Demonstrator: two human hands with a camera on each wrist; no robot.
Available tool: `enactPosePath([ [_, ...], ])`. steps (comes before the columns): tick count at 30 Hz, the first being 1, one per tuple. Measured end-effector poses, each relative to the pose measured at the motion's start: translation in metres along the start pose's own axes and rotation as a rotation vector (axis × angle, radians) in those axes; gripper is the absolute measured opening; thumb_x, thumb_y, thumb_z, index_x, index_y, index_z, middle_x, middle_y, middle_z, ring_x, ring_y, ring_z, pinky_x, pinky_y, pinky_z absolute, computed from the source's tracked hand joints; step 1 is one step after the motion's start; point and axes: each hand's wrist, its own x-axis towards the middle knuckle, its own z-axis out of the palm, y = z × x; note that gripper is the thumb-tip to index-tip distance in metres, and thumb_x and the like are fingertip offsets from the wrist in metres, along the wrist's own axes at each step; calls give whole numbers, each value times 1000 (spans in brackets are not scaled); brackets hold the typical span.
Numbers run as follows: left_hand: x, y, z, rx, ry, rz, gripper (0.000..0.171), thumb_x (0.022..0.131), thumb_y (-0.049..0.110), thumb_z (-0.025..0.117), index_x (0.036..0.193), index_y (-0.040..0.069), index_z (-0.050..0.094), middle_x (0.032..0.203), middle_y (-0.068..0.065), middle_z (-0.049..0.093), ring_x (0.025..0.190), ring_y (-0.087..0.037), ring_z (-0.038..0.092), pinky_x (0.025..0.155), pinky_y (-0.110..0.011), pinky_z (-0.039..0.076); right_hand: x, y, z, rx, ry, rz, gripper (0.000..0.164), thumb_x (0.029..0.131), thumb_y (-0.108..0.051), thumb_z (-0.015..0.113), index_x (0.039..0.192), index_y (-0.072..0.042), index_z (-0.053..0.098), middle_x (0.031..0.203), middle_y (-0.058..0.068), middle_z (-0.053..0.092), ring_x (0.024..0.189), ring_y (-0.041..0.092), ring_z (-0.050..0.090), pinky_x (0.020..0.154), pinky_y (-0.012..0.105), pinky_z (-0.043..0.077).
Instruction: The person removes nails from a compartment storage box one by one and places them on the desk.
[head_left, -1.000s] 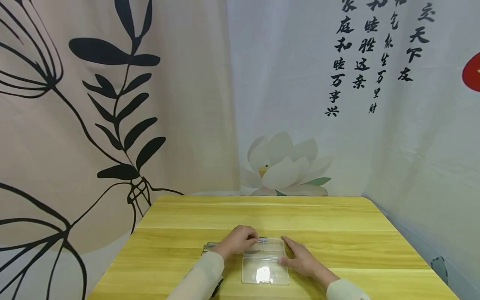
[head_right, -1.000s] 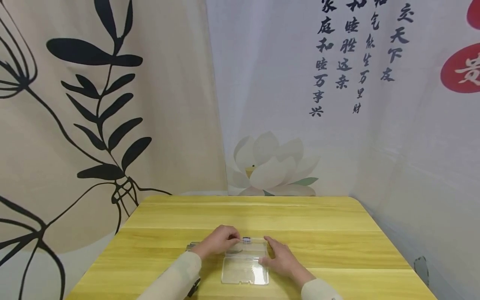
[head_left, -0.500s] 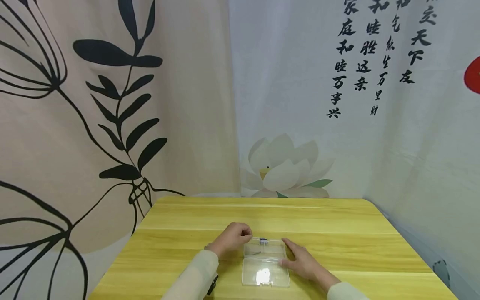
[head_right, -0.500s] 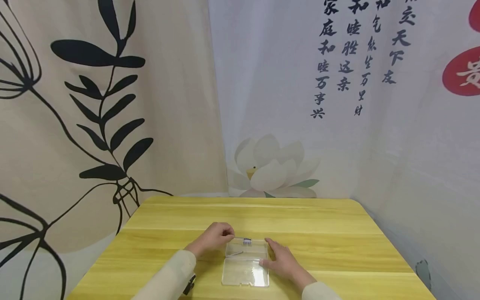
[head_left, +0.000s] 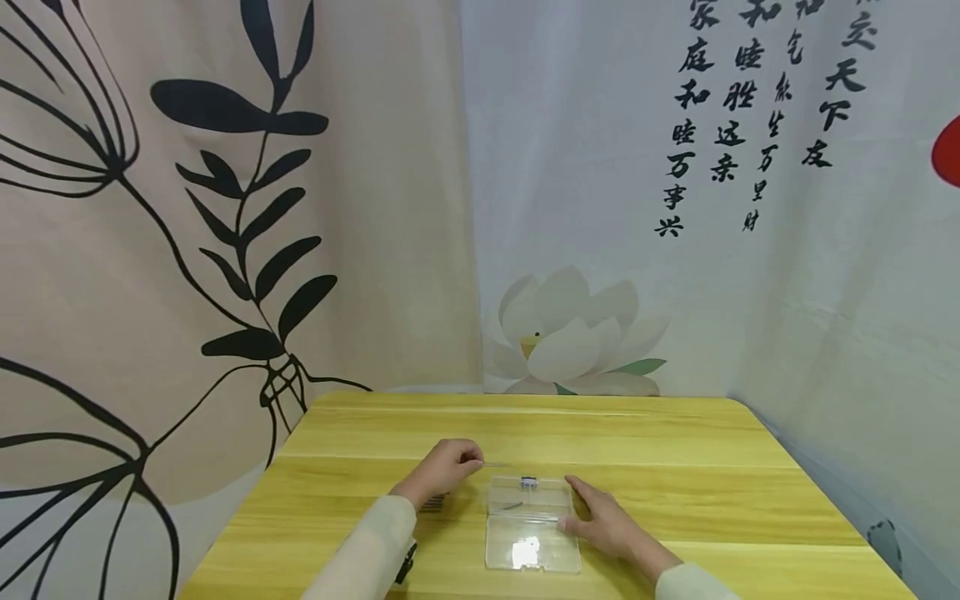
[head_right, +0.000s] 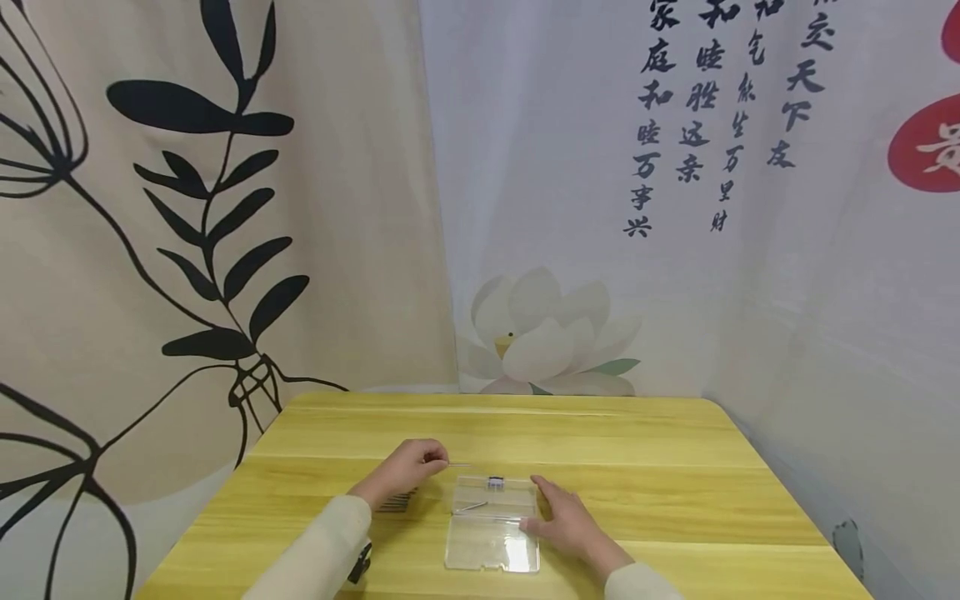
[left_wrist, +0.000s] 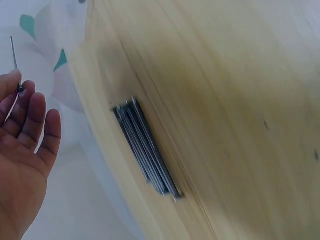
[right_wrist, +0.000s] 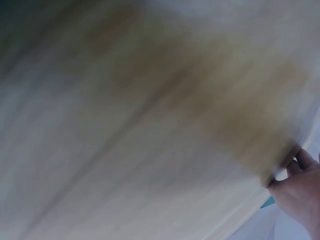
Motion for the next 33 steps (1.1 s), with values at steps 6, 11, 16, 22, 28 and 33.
enactPosePath([
  [6, -8, -12, -12, -11, 11, -19, 15, 102, 15, 58, 100, 3, 68, 88, -15, 64, 67, -11, 47, 62, -30, 44, 0, 1, -1, 5, -7, -5, 84, 90, -42, 71, 154, -4, 32, 153, 28, 33, 139, 53, 26, 108, 69, 19],
  [11, -16, -22, -20, -3, 21, -32, 15, 102, 15, 57, 100, 3, 67, 89, -14, 63, 68, -12, 48, 63, -31, 44, 1, 1, -1, 8, -23, -13, 84, 91, -42, 71, 154, -4, 31, 153, 28, 32, 139, 53, 26, 108, 68, 20],
  [16, -23, -30, -29, 15, 21, -46, 16, 103, 16, 56, 101, 4, 66, 89, -14, 63, 69, -13, 48, 63, -31, 44, 1, 0, -3, 5, -19, -8, 83, 91, -41, 71, 154, -3, 31, 153, 29, 32, 138, 53, 26, 108, 68, 20],
  [22, -30, -40, -37, 43, 35, -78, 14, 102, 14, 57, 99, 4, 66, 90, -12, 63, 72, -14, 50, 65, -32, 44, -1, -2, -3, -2, -7, 4, 82, 90, -41, 72, 153, -5, 33, 152, 27, 35, 138, 53, 27, 108, 69, 20],
  [28, -37, -49, -42, 39, 32, -74, 14, 101, 11, 58, 97, 1, 67, 87, -10, 63, 71, -14, 49, 64, -30, 43, -3, -4, -3, 5, -5, 15, 82, 90, -39, 73, 154, -5, 33, 152, 28, 34, 138, 54, 26, 107, 70, 19],
  [33, -40, -54, -44, 26, 17, -103, 12, 101, 10, 58, 97, 2, 66, 84, -7, 61, 70, -13, 49, 64, -31, 43, -3, -5, -3, 12, -7, 19, 83, 90, -39, 73, 154, -5, 32, 153, 27, 33, 139, 53, 25, 107, 69, 19],
])
